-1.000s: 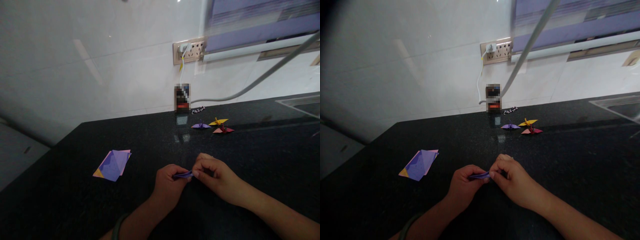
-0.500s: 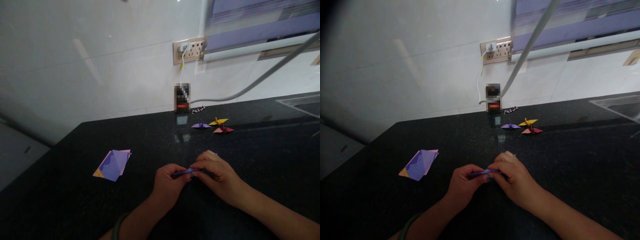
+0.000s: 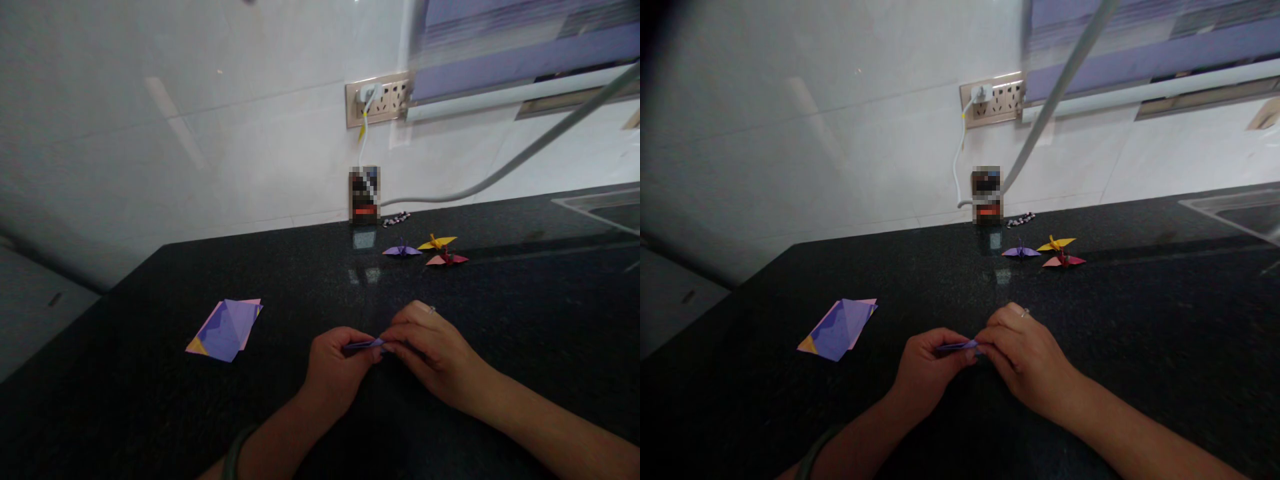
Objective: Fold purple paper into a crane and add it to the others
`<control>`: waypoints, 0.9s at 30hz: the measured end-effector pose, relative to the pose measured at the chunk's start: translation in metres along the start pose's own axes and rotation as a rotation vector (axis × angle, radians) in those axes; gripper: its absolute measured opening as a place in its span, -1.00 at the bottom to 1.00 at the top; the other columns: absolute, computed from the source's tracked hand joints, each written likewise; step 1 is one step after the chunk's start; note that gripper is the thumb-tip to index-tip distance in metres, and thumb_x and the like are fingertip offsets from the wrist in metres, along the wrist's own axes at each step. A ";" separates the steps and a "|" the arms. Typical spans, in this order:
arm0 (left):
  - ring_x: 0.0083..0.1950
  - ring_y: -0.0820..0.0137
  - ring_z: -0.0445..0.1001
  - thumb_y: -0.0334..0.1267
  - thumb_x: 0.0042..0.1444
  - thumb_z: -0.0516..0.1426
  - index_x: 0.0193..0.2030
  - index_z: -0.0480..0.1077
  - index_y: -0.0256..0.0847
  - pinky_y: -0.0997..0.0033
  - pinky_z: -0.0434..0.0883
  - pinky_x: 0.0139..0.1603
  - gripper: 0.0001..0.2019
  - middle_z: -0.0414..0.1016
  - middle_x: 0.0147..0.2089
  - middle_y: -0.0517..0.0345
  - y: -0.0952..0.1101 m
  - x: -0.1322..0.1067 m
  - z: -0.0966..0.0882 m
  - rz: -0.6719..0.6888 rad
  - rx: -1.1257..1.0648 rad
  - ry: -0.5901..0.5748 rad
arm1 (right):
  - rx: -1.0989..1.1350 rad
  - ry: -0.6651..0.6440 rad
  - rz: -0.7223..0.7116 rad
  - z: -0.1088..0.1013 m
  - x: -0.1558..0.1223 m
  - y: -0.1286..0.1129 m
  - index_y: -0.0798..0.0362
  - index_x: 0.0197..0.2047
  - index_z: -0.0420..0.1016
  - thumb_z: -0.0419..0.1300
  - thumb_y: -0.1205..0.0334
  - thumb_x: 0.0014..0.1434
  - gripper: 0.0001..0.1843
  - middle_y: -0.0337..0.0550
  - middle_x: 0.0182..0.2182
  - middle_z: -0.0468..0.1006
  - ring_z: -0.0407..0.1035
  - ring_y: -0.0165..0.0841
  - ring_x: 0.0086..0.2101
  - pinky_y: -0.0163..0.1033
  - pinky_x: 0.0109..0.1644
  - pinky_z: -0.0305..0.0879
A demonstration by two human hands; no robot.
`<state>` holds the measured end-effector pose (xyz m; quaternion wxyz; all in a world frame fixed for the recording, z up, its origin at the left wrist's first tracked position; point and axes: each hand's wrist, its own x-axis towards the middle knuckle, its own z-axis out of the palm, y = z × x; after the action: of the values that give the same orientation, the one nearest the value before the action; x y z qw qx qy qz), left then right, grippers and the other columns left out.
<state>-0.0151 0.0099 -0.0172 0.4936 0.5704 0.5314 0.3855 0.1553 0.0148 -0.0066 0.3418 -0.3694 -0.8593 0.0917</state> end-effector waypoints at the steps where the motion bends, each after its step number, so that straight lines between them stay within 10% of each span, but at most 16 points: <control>1: -0.43 0.38 0.44 -0.33 -0.17 0.19 -0.47 0.46 -0.27 0.45 0.36 -0.41 -0.92 0.51 -0.49 0.11 0.000 0.000 0.000 0.002 0.001 -0.003 | -0.006 -0.001 -0.005 0.000 0.000 0.000 0.08 -0.30 0.44 0.07 0.37 0.09 -0.86 -0.12 -0.44 0.40 0.27 -0.35 -0.39 -0.23 -0.35 0.22; 27: -0.44 0.42 0.41 -0.37 -0.21 0.21 -0.45 0.46 -0.30 0.48 0.32 -0.40 -0.89 0.50 -0.48 0.11 0.003 0.001 -0.003 -0.062 -0.052 -0.012 | -0.117 -0.045 -0.133 0.001 -0.001 -0.001 0.13 -0.28 0.44 0.01 0.38 0.13 -0.81 -0.09 -0.44 0.38 0.22 -0.34 -0.39 -0.24 -0.36 0.17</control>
<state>-0.0170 0.0120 -0.0135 0.5232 0.5430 0.5355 0.3804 0.1541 0.0137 -0.0074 0.3056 -0.3288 -0.8932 0.0268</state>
